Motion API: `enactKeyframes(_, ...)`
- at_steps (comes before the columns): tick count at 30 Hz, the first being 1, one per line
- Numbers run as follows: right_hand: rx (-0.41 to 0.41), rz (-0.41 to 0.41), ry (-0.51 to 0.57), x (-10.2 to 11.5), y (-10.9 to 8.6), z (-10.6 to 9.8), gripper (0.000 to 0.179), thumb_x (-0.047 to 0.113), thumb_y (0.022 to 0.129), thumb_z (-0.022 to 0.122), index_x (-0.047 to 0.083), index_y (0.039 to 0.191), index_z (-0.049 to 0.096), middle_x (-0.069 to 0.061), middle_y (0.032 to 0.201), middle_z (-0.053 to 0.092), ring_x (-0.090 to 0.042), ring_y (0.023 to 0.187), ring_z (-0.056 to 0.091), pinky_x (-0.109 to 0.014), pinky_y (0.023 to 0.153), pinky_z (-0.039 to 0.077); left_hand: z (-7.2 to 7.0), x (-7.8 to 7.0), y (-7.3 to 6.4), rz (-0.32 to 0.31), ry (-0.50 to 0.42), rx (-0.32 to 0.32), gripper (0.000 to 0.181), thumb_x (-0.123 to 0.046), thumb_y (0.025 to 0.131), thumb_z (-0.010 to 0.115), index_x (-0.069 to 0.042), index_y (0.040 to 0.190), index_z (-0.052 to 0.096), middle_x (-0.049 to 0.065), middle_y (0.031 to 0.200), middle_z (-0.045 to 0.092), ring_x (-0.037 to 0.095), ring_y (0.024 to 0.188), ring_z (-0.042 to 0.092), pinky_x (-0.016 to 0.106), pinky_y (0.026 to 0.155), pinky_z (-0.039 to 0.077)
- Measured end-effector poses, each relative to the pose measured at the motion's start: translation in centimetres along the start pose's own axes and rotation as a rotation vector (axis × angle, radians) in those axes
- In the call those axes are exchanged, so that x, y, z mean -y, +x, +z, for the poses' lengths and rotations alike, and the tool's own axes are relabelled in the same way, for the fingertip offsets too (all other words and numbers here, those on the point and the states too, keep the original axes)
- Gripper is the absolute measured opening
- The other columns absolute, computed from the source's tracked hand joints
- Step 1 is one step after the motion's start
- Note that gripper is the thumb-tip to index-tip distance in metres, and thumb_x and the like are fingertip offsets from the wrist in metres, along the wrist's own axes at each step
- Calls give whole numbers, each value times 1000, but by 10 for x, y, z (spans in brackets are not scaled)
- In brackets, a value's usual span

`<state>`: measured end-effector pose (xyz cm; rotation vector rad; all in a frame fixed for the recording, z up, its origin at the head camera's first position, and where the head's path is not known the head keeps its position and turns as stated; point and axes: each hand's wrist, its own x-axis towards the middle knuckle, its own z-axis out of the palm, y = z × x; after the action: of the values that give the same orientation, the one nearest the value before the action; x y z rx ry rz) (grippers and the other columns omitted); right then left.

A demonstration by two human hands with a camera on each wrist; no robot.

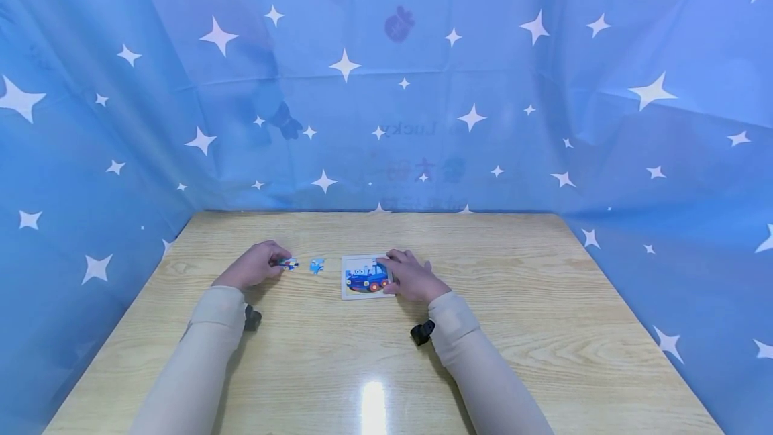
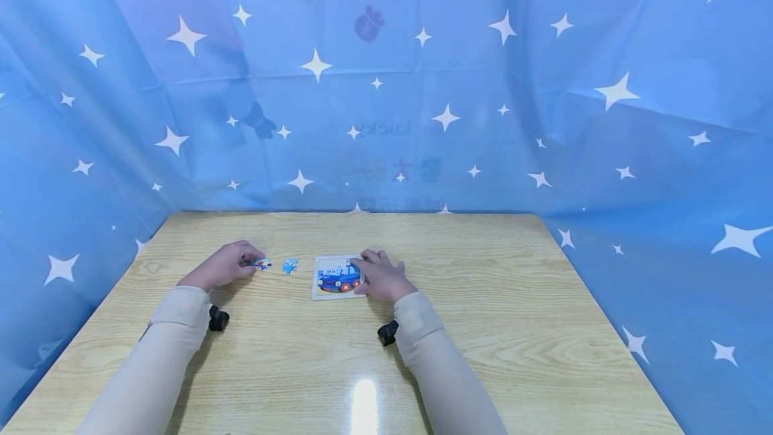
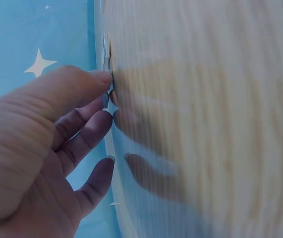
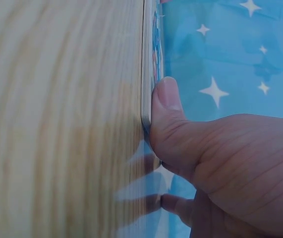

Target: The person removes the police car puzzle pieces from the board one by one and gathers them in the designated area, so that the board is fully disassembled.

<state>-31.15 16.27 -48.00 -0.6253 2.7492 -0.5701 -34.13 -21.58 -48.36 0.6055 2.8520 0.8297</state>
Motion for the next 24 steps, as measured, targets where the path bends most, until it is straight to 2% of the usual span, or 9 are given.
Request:
enactKeyframes(7,2,-7,-16,1,0,-1,65,32,99,64,23,158,38,-9,165,26,-43,153,12,-79,110,11,1,3,1,-23,-21,1,26,0,93,69,5,119,69,16,114,64,35,108,62,52,96,50)
enactKeyframes(24,0,4,-4,1,-1,0,65,33,99,63,24,158,38,-8,166,25,-43,153,11,-78,110,10,2,6,-1,-1,-21,-21,28,-3,92,71,5,119,69,16,114,64,35,108,63,51,95,51)
